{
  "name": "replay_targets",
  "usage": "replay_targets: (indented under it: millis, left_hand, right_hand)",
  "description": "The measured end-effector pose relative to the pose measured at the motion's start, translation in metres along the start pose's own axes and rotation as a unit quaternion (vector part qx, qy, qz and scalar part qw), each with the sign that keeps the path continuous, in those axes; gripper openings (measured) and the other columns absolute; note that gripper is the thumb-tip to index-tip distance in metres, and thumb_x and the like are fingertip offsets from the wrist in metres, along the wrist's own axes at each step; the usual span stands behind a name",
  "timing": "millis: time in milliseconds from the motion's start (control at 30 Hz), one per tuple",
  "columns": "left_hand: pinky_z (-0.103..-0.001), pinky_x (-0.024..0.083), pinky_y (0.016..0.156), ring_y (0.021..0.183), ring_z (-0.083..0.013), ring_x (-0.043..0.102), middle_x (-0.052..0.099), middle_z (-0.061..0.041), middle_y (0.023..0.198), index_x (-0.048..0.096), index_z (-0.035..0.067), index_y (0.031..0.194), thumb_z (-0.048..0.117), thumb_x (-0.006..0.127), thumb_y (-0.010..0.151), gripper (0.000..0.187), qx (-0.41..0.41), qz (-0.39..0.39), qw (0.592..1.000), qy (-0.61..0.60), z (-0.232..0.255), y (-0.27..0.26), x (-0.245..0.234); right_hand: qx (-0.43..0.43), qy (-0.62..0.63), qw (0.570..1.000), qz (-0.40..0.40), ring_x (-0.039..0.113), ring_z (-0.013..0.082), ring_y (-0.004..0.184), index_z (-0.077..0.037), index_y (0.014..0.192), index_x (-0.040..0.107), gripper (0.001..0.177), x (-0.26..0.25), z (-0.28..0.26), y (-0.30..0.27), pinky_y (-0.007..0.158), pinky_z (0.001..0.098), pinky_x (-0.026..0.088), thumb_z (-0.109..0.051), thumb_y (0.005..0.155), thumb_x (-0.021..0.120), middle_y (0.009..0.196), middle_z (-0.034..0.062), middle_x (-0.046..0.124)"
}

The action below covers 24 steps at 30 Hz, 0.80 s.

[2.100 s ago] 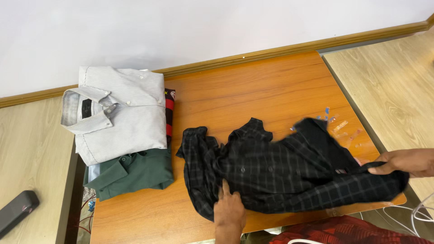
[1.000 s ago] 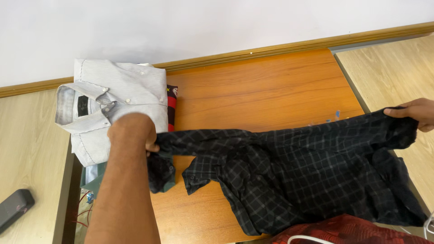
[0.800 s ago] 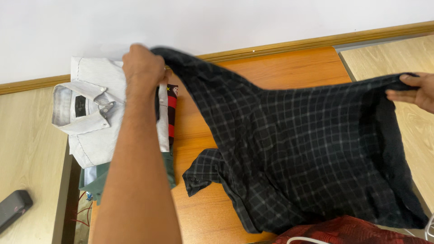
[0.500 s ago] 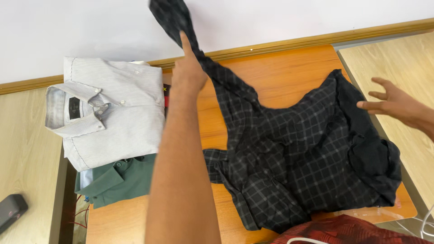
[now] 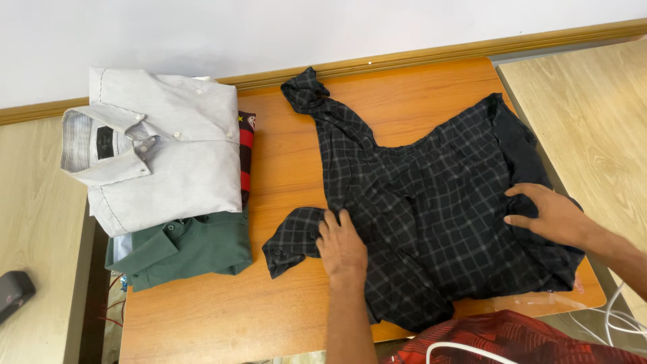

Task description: The person folds a dark plaid shirt on a wooden table, then picks up and unfolds a green shirt and a striped shirt, placing them back on the table. The person continues to handle several shirts, including a red and black striped shirt, without completing the folding process.

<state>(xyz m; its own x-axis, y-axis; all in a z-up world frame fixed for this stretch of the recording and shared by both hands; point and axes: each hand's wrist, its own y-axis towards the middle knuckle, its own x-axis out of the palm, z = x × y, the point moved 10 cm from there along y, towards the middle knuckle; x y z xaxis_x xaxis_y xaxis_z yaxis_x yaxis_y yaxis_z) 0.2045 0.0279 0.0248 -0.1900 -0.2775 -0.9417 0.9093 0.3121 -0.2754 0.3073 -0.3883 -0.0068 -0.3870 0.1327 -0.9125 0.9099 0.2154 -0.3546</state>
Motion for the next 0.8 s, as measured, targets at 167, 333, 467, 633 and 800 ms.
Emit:
replay_targets:
  millis: [167,333,467,633,800]
  left_hand:
    - [-0.04,0.054,0.096,0.126,-0.0283,0.052,0.018,-0.01,0.168,0.027,0.018,0.158,0.004,0.07,0.09,0.081,-0.046,-0.107,0.992,0.045,-0.056,-0.009,0.022]
    - [-0.041,0.052,0.101,0.121,-0.0272,0.06,0.061,-0.009,0.134,0.062,0.012,0.125,0.012,0.066,0.098,0.028,0.0,-0.064,0.992,0.112,-0.058,-0.027,0.034]
    - [-0.042,0.052,0.101,0.116,-0.0309,0.063,0.068,-0.013,0.122,0.067,0.01,0.116,0.024,0.067,0.096,0.024,-0.076,-0.103,0.992,-0.013,-0.074,-0.053,0.053]
    - [-0.039,0.053,0.091,0.1,-0.0258,0.07,0.075,-0.011,0.109,0.067,0.006,0.112,0.045,0.055,0.101,0.043,-0.288,-0.34,0.784,-0.432,-0.097,-0.111,0.104]
    - [-0.037,0.056,0.069,0.079,-0.0214,0.065,0.074,-0.012,0.091,0.073,0.005,0.112,0.045,0.055,0.103,0.044,-0.329,-0.443,0.74,-0.384,-0.127,-0.142,0.117]
  right_hand:
    - [-0.021,0.083,0.99,-0.109,0.045,0.0283,0.144,-0.032,0.15,0.044,0.079,0.032,-0.037,-0.021,0.115,0.0441,0.046,-0.049,0.081,0.077,0.17,0.0004,0.024]
    - [-0.036,0.064,0.981,-0.178,0.009,0.0252,0.159,-0.037,0.16,0.031,0.093,0.068,-0.038,-0.034,0.126,0.0473,0.025,-0.046,0.081,0.078,0.174,-0.001,-0.003]
    - [-0.053,0.058,0.98,-0.184,-0.001,0.023,0.16,-0.039,0.162,0.027,0.097,0.079,-0.03,-0.031,0.127,0.0476,0.019,-0.047,0.08,0.078,0.173,0.0007,-0.006]
    - [-0.044,0.05,0.979,-0.193,-0.004,0.0234,0.16,-0.038,0.158,0.025,0.093,0.087,-0.021,-0.027,0.127,0.0495,0.016,-0.049,0.081,0.077,0.173,0.0017,-0.007]
    - [-0.06,0.06,0.979,-0.186,-0.002,0.024,0.159,-0.039,0.158,0.028,0.092,0.085,-0.023,-0.028,0.127,0.0494,0.017,-0.05,0.081,0.076,0.173,0.0022,-0.006]
